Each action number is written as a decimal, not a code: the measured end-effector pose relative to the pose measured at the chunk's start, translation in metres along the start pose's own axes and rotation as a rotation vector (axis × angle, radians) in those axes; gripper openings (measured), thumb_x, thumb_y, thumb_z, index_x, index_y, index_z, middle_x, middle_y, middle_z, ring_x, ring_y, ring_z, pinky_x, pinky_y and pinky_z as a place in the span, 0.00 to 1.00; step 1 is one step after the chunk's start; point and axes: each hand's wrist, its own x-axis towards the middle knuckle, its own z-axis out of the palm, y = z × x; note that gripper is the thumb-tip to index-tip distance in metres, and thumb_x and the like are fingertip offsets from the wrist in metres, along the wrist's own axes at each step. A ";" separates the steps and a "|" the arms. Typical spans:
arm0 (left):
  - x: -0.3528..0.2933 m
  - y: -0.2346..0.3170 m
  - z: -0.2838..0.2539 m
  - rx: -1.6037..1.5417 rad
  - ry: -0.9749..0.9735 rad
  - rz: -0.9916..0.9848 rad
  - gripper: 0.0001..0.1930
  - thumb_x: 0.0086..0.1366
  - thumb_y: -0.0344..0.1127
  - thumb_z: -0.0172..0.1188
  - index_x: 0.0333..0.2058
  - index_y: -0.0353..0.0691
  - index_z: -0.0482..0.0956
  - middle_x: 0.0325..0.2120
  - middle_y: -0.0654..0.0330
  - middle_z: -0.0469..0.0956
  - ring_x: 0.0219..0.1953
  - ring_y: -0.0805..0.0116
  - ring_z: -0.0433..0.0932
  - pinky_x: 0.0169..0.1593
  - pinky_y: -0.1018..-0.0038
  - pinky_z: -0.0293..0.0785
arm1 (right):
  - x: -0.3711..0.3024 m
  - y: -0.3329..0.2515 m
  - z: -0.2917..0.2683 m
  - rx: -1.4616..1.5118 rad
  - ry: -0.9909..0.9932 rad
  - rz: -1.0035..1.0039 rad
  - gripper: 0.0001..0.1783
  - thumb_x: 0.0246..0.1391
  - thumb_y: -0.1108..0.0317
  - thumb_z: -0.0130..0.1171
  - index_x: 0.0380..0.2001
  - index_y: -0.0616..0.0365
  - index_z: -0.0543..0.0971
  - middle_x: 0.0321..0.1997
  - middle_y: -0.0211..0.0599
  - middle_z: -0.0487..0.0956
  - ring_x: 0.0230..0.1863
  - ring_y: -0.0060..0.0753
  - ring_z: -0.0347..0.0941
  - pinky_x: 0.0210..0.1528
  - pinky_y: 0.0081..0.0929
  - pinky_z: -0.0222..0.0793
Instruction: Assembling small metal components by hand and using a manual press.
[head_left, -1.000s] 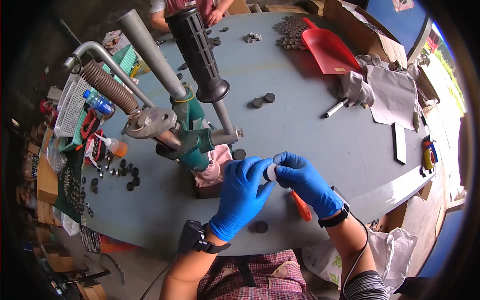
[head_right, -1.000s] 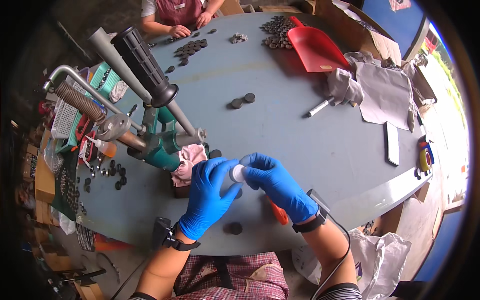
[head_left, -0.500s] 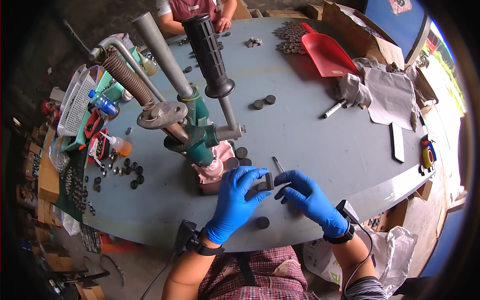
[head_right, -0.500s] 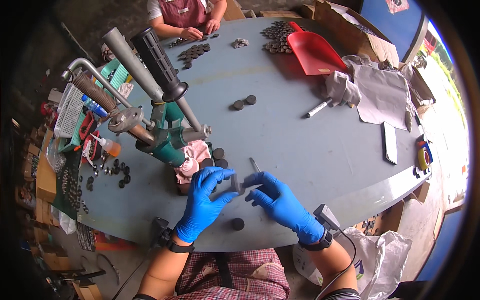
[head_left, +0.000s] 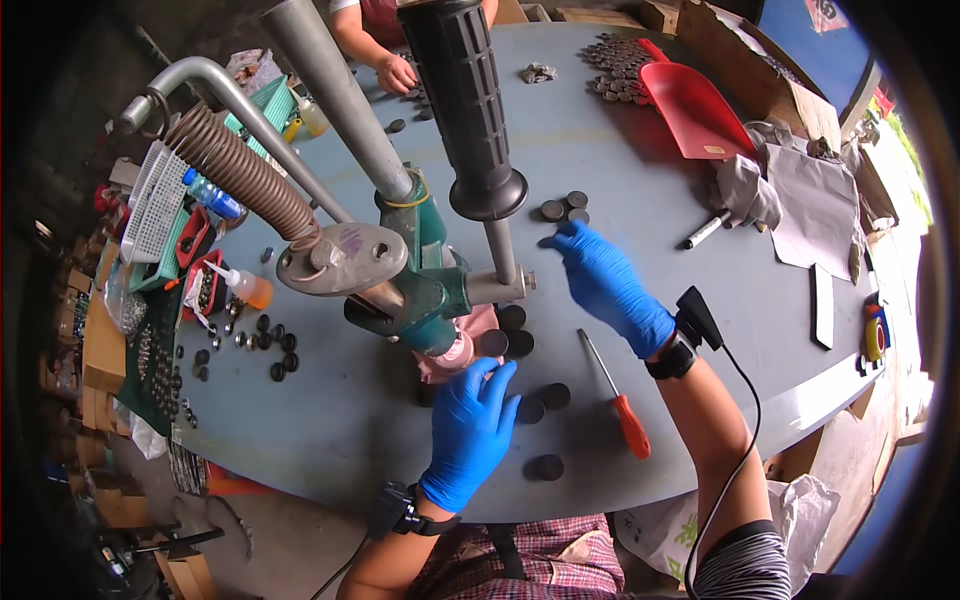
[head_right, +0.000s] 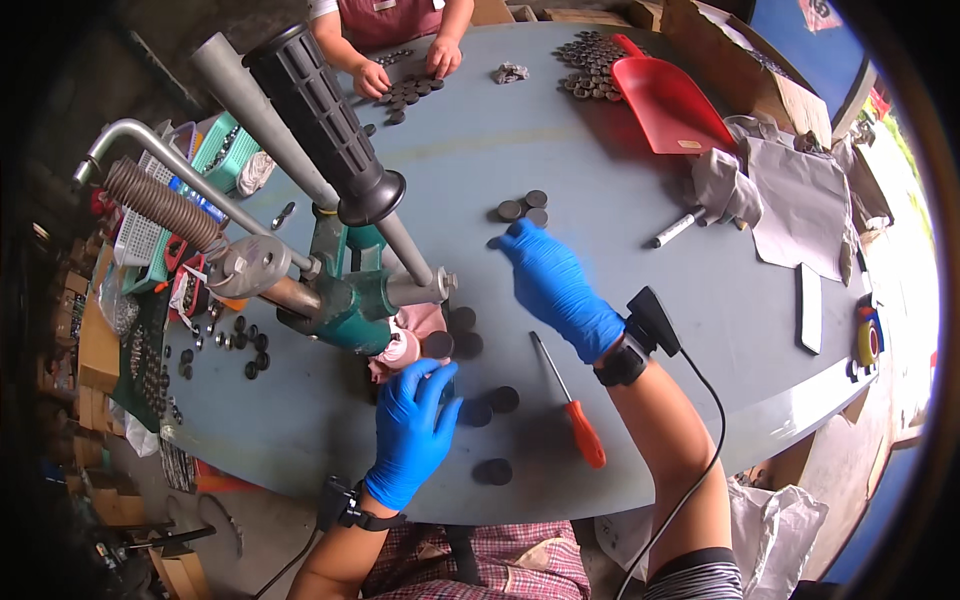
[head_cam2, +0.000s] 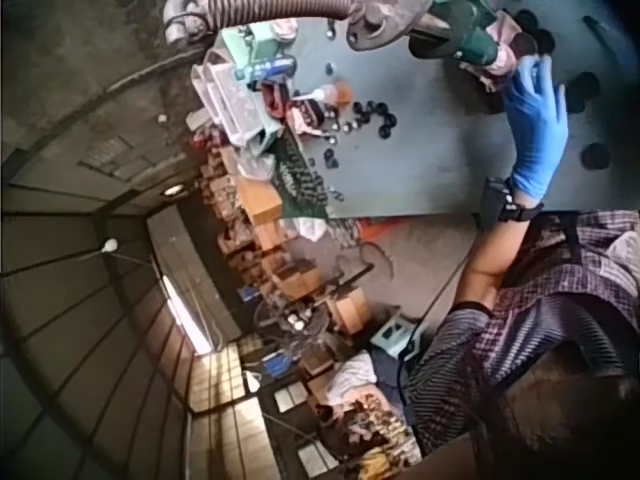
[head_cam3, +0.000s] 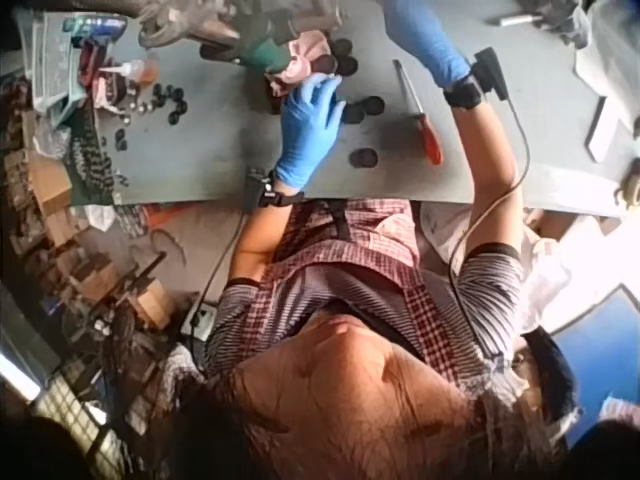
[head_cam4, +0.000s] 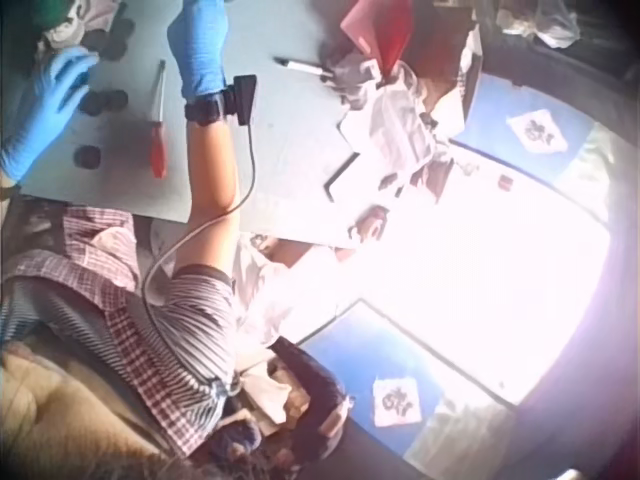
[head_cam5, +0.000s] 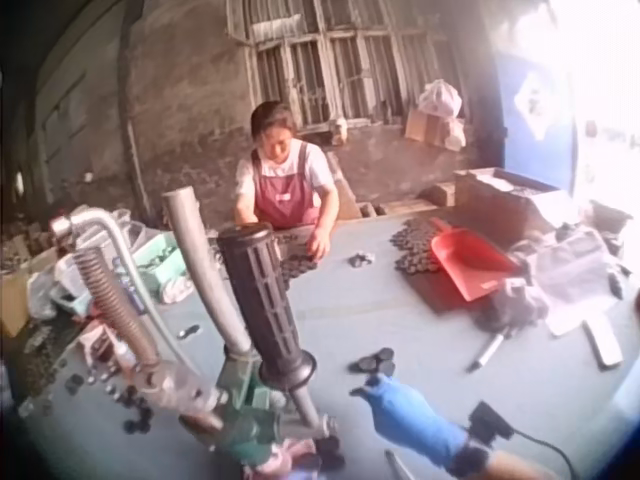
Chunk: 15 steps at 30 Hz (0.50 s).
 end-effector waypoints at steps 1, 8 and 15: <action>0.004 0.001 -0.002 0.000 -0.001 -0.008 0.24 0.57 0.34 0.65 0.52 0.40 0.74 0.51 0.55 0.71 0.49 0.52 0.71 0.52 0.59 0.67 | -0.002 -0.008 0.005 0.057 -0.204 -0.150 0.22 0.46 0.82 0.51 0.47 0.56 0.78 0.45 0.49 0.75 0.46 0.55 0.72 0.47 0.43 0.72; 0.015 0.013 0.028 0.129 -0.053 0.117 0.26 0.59 0.35 0.61 0.56 0.38 0.70 0.57 0.54 0.68 0.53 0.52 0.66 0.56 0.57 0.62 | -0.025 -0.011 0.030 0.106 -0.311 -0.235 0.24 0.52 0.75 0.59 0.54 0.53 0.75 0.48 0.47 0.78 0.46 0.51 0.77 0.50 0.36 0.73; 0.022 0.018 0.024 -0.409 0.156 -0.080 0.27 0.59 0.28 0.62 0.57 0.36 0.69 0.45 0.54 0.73 0.44 0.60 0.73 0.49 0.64 0.70 | -0.067 -0.033 -0.011 0.953 -0.175 0.549 0.17 0.61 0.66 0.54 0.51 0.63 0.75 0.43 0.38 0.79 0.36 0.31 0.76 0.41 0.27 0.73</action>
